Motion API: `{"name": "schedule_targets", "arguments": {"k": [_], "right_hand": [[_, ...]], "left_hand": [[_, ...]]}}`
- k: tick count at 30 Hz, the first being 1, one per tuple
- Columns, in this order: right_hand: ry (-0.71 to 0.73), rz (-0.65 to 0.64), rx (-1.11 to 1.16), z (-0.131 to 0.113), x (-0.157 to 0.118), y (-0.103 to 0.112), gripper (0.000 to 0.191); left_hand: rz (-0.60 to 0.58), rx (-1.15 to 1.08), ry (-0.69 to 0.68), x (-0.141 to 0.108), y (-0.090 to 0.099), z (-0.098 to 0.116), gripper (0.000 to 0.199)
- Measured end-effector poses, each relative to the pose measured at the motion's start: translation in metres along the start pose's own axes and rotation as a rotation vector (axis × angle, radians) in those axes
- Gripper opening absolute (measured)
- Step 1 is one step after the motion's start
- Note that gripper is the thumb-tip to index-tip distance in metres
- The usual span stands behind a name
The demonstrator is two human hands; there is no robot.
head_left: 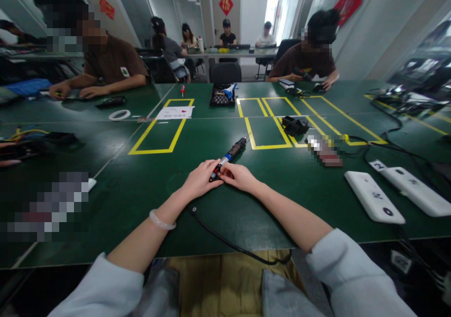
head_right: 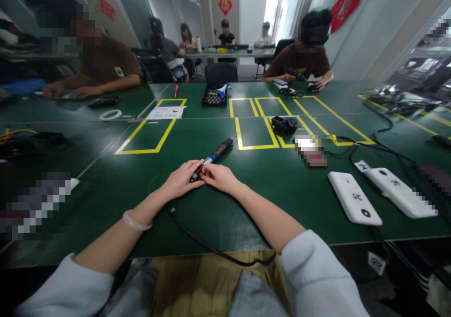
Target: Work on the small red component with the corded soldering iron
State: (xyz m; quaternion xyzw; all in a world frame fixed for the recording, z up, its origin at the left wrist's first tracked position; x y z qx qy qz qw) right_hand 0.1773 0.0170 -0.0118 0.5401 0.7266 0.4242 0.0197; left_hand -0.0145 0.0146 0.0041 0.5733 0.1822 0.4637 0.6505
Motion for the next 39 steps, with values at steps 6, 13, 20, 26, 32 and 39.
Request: {"name": "schedule_targets", "arguments": {"k": [6,13,20,26,32,39], "right_hand": [[0.002,0.003,-0.007,0.003,0.001,0.001,0.009],[0.008,0.016,0.049,0.001,0.0,0.004,0.01],[-0.022,0.031,0.027,0.003,0.0,0.007,0.01],[-0.023,0.031,0.009,0.005,0.0,0.009,0.009],[-0.02,0.021,-0.003,0.007,0.0,0.011,0.009],[-0.005,0.015,-0.01,0.008,0.0,0.009,0.009]], "left_hand": [[0.031,0.042,0.009,0.001,-0.001,0.004,0.068],[0.044,0.096,0.044,0.002,-0.001,0.009,0.062],[0.018,0.118,0.068,0.005,0.002,0.004,0.063],[-0.014,0.151,0.151,0.009,0.011,-0.02,0.066],[-0.012,0.226,0.351,0.007,0.026,-0.087,0.072],[0.046,0.356,0.622,-0.016,0.056,-0.167,0.072]]}}
Point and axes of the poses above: each hand's wrist, its own x-axis towards the middle knuckle, its own y-axis out of the back of the hand, z = x × y, the point moved 1 cm from there along x, towards the middle knuckle, and after that the axes turned 9 degrees about z, right-handed, at the moved point
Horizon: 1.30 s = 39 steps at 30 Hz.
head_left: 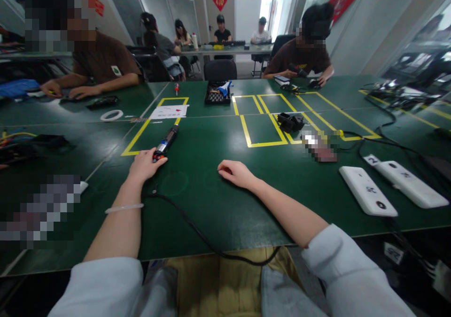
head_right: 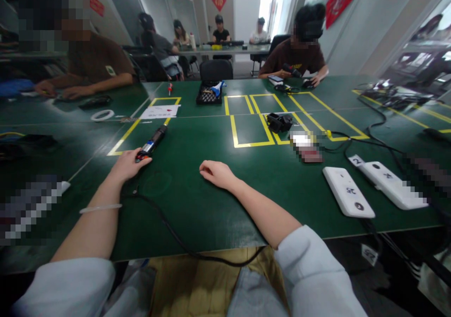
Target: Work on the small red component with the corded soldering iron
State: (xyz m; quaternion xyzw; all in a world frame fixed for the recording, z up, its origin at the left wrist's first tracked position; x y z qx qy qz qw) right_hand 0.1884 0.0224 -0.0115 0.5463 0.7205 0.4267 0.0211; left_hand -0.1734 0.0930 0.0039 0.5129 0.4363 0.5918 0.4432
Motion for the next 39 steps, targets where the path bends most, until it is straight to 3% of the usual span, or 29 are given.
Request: {"name": "schedule_targets", "arguments": {"k": [6,13,19,22,26,30,35,39], "right_hand": [[-0.012,-0.009,-0.008,-0.001,0.001,0.0,0.009],[-0.011,-0.011,-0.002,-0.002,0.0,0.001,0.009],[0.008,-0.008,-0.008,0.0,0.001,0.0,0.01],[0.002,-0.009,-0.007,0.0,0.001,-0.001,0.009],[-0.003,-0.006,-0.012,0.0,0.0,-0.002,0.009],[0.002,-0.009,-0.015,-0.001,0.001,-0.002,0.009],[-0.02,-0.02,0.021,-0.003,0.0,-0.001,0.013],[-0.01,-0.052,0.082,-0.003,-0.001,-0.002,0.036]], "left_hand": [[0.03,0.104,0.27,-0.005,0.016,-0.027,0.07],[0.134,0.029,0.396,-0.014,0.02,-0.023,0.07],[0.19,0.012,0.392,-0.016,0.023,-0.016,0.04],[0.284,-0.004,0.36,-0.018,0.024,-0.012,0.036],[0.398,-0.306,0.172,-0.022,0.021,0.016,0.032],[0.189,-0.728,-0.104,-0.036,0.016,0.069,0.033],[-0.144,-0.835,-0.365,-0.064,0.014,0.128,0.034],[-0.301,-0.896,-0.463,-0.08,0.009,0.149,0.034]]}}
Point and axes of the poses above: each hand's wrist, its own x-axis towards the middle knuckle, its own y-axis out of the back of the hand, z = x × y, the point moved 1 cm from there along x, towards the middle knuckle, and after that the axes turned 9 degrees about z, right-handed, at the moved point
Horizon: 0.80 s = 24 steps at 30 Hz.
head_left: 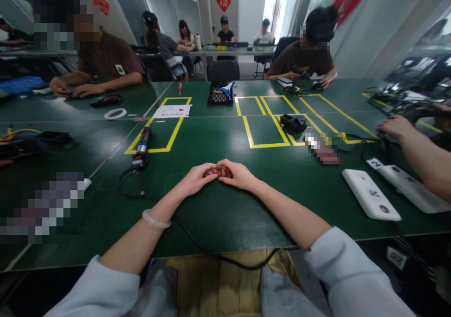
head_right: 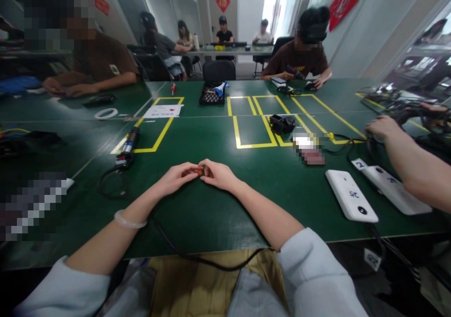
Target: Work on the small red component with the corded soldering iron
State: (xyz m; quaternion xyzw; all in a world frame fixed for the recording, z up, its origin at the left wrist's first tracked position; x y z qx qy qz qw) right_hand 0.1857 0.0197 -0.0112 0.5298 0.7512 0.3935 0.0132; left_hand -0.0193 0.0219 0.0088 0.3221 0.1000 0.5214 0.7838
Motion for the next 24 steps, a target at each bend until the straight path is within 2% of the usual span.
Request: {"name": "schedule_targets", "arguments": {"k": [2,6,9,16,24], "right_hand": [[0.035,-0.006,-0.008,-0.001,0.0,-0.001,0.036],[0.095,-0.002,-0.05,-0.002,0.0,-0.002,0.021],[0.08,-0.014,-0.04,-0.001,0.0,-0.003,0.016],[-0.058,0.026,0.068,0.006,0.002,-0.005,0.019],[-0.121,0.011,0.084,0.003,0.004,0.0,0.027]], "left_hand": [[-0.033,-0.073,0.013,-0.001,-0.006,0.0,0.036],[-0.048,-0.215,0.059,-0.001,-0.01,-0.001,0.043],[-0.055,-0.255,0.075,-0.001,-0.01,-0.002,0.043],[0.014,-0.111,0.032,-0.004,-0.006,0.011,0.034],[0.047,0.063,-0.059,-0.006,-0.008,0.019,0.026]]}}
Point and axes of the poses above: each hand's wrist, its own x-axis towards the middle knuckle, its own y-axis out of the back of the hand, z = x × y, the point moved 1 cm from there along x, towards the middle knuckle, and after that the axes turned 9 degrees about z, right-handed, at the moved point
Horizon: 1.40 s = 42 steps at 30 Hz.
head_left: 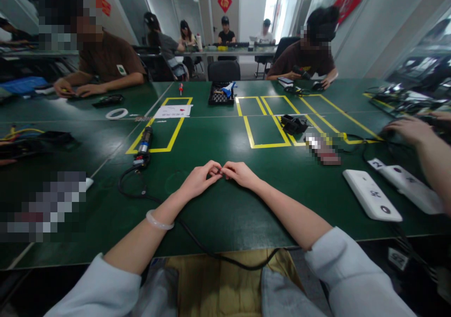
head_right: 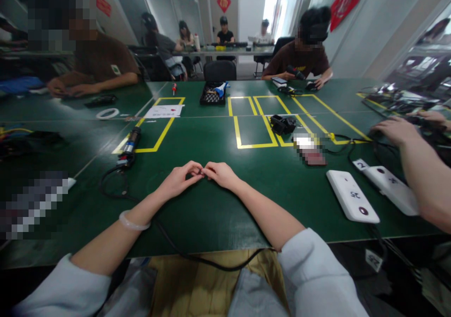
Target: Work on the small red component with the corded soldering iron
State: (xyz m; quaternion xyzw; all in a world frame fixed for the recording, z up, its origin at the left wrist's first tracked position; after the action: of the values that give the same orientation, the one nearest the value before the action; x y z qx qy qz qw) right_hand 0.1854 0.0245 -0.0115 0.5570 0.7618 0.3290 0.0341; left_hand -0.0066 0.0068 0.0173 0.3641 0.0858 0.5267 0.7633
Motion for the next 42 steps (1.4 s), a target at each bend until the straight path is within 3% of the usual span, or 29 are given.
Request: {"name": "schedule_targets", "arguments": {"k": [7,12,14,19,22,24,27,29,35,42], "right_hand": [[-0.021,0.004,0.216,0.001,-0.003,-0.002,0.028],[-0.01,0.004,0.214,0.004,-0.002,-0.004,0.019],[-0.015,0.012,0.211,0.005,-0.002,-0.004,0.018],[-0.026,0.016,0.204,0.007,-0.001,-0.004,0.018],[-0.037,0.007,0.194,0.006,-0.001,-0.004,0.018],[-0.048,0.003,0.183,0.006,-0.001,-0.004,0.018],[-0.052,0.001,0.176,0.005,-0.001,-0.004,0.019],[-0.05,0.0,0.175,0.004,-0.001,-0.003,0.02],[-0.051,-0.006,0.157,0.004,-0.002,-0.003,0.021],[-0.037,-0.004,0.139,0.004,-0.002,-0.003,0.018]], "left_hand": [[0.014,0.011,0.033,0.0,0.002,-0.003,0.028],[0.003,0.055,0.016,0.001,0.006,-0.004,0.029],[0.049,0.13,0.02,0.004,0.014,-0.01,0.031],[0.396,0.556,0.072,0.008,0.061,-0.047,0.039],[0.597,0.803,0.242,-0.003,0.098,-0.075,0.048],[0.656,0.881,0.419,-0.014,0.12,-0.091,0.057],[0.542,0.858,0.691,-0.026,0.143,-0.11,0.067],[0.433,0.811,0.772,-0.03,0.151,-0.119,0.068],[0.404,0.829,0.755,-0.031,0.161,-0.133,0.072],[0.418,0.85,0.709,-0.027,0.156,-0.132,0.072]]}}
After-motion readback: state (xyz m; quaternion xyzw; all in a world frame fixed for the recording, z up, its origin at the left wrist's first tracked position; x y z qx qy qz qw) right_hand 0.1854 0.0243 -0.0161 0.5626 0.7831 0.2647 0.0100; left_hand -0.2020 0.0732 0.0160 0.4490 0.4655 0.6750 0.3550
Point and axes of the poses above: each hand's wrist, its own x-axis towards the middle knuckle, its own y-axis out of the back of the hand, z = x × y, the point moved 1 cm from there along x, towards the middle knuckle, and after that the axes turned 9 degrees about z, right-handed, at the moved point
